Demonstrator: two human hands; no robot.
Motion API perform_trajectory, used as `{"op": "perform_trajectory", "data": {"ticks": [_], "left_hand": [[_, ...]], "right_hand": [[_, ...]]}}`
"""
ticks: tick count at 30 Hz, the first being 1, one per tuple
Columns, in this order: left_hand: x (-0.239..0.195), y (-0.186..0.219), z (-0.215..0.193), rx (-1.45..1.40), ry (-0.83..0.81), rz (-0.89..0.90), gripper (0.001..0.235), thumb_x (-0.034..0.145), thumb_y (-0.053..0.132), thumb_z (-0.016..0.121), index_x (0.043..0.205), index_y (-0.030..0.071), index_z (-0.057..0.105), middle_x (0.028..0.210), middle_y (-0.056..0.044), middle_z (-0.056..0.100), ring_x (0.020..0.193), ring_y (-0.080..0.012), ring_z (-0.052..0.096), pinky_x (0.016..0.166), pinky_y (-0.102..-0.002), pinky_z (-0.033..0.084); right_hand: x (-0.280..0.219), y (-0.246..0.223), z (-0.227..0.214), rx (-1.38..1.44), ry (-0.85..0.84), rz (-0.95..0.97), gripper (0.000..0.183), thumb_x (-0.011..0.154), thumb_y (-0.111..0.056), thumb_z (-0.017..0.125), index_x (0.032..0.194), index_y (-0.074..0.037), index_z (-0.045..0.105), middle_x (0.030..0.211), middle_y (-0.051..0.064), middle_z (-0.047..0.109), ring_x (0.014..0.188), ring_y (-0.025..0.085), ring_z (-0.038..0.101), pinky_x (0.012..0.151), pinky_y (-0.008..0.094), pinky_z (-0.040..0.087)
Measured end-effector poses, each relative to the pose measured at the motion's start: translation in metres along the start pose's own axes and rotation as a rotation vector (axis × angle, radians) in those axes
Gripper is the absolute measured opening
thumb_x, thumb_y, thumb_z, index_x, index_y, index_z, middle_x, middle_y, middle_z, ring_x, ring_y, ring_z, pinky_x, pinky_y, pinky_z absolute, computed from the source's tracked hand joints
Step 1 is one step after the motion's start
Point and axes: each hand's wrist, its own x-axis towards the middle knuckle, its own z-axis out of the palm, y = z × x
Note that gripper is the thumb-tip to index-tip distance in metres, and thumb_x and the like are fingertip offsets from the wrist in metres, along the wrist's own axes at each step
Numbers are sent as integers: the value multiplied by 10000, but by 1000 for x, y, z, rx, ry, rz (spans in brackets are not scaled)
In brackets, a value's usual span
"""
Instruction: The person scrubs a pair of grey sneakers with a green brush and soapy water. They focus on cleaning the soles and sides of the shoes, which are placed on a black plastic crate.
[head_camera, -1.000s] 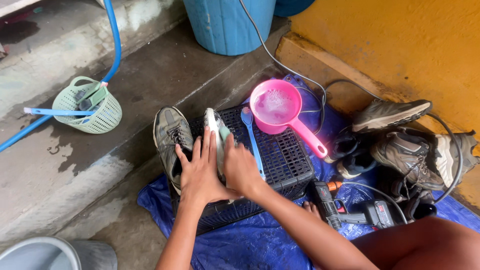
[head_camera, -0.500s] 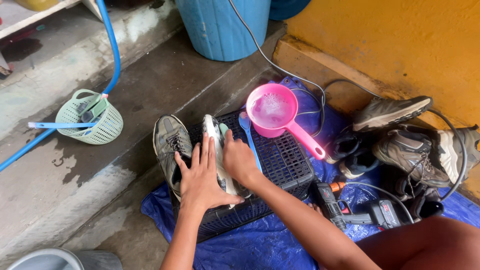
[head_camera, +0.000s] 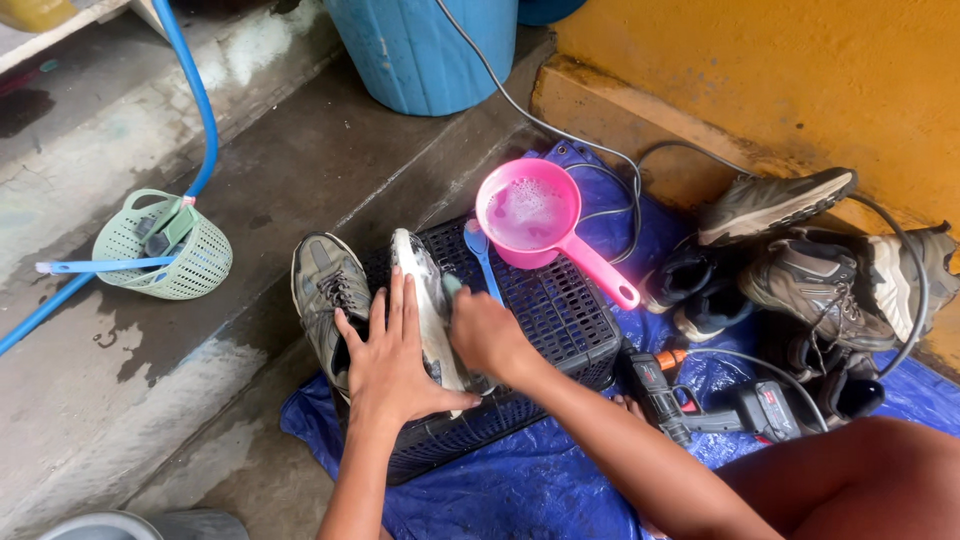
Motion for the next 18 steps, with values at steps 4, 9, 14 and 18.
{"op": "perform_trajectory", "data": {"ticks": [4,9,14,18], "left_hand": [[-3,0,1,-12,43,7,1817,429,864,892,1785,59,-12,1900,-123,-17,1669,-338,215,1242,-840,87],[0,-1,4,16,66,12,1840,406,897,871,1784,52,-7,1897,-122,-5,1667,-328,215,1229,-861,62],[0,-3,12,89,112,-7,1815,397,825,906,1780,56,17,1898,-113,8,1653,-308,239,1256,-828,100],[2,-2,10,6,82,9,1820,392,875,859,1779,57,12,1897,-104,-8,1670,-311,209,1239,-862,51]], "right_hand": [[-47,-38,-41,-37,-34,-12,563,1044,-78,435,1523,218,450,999,377,719,922,553,793,741,629,659],[-17,-26,-23,54,37,-2,588,988,-105,450,1492,190,510,960,366,738,883,551,791,678,618,647],[-68,-67,-58,-55,-25,19,639,977,-16,444,1568,223,400,1072,385,705,973,576,775,790,660,645],[-16,-43,-31,80,16,63,636,965,-38,403,1528,257,406,1046,388,718,972,602,767,777,669,630]]}}
